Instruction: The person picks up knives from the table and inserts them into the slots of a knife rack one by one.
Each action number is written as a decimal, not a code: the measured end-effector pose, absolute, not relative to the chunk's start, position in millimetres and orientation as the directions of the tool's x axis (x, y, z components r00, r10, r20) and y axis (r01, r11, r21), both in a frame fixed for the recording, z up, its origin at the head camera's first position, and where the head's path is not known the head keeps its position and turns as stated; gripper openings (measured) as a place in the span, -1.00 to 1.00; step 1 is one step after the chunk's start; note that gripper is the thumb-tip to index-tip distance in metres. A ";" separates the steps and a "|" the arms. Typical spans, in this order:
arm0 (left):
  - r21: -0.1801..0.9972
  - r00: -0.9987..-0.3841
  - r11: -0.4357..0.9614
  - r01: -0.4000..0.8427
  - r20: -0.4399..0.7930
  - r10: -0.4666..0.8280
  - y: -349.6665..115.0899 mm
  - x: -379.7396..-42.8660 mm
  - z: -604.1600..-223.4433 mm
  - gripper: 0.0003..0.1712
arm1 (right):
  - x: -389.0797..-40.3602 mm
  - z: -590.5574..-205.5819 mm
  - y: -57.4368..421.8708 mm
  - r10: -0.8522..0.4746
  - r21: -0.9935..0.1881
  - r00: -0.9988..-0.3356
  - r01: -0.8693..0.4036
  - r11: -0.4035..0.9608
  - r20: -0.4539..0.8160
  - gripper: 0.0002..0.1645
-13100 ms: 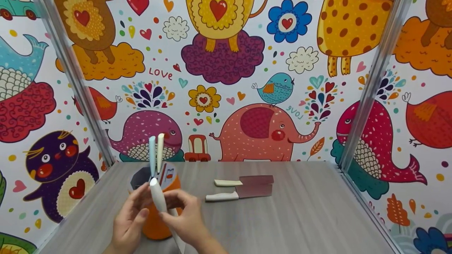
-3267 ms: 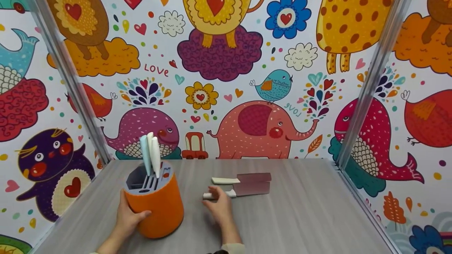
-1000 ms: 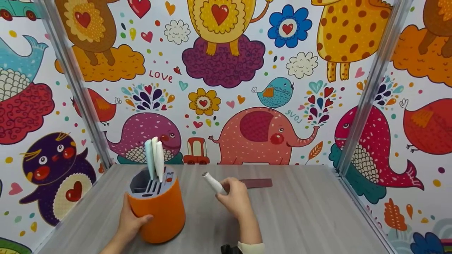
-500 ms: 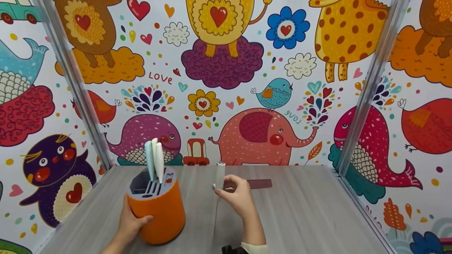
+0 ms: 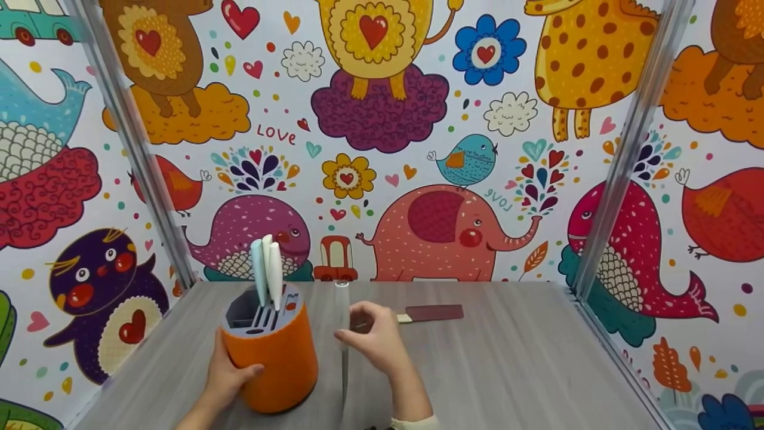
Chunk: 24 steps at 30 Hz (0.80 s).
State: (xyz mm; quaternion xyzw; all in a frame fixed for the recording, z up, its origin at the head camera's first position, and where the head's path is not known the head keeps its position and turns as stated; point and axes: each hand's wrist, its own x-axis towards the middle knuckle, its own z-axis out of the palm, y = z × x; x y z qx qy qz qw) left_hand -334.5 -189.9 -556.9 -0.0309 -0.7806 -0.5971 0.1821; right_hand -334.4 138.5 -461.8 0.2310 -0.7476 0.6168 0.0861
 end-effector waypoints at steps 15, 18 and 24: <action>0.816 -0.792 0.426 0.391 0.534 -0.296 -179.5 -318.4 -534.8 0.02 | -322.5 -459.5 112.8 -0.309 -0.852 -0.833 -0.510 0.113 0.458 -0.75; 0.717 -0.665 0.532 0.450 0.667 -0.336 -173.2 -308.9 -517.6 -0.12 | -318.3 -459.6 103.1 -0.315 -0.853 -0.831 -0.511 0.105 0.459 -0.75; 0.545 -0.469 0.618 0.566 0.830 -0.303 -161.3 -284.2 -485.7 -0.16 | -305.8 -456.7 83.7 -0.322 -0.869 -0.846 -0.481 0.115 0.425 -0.74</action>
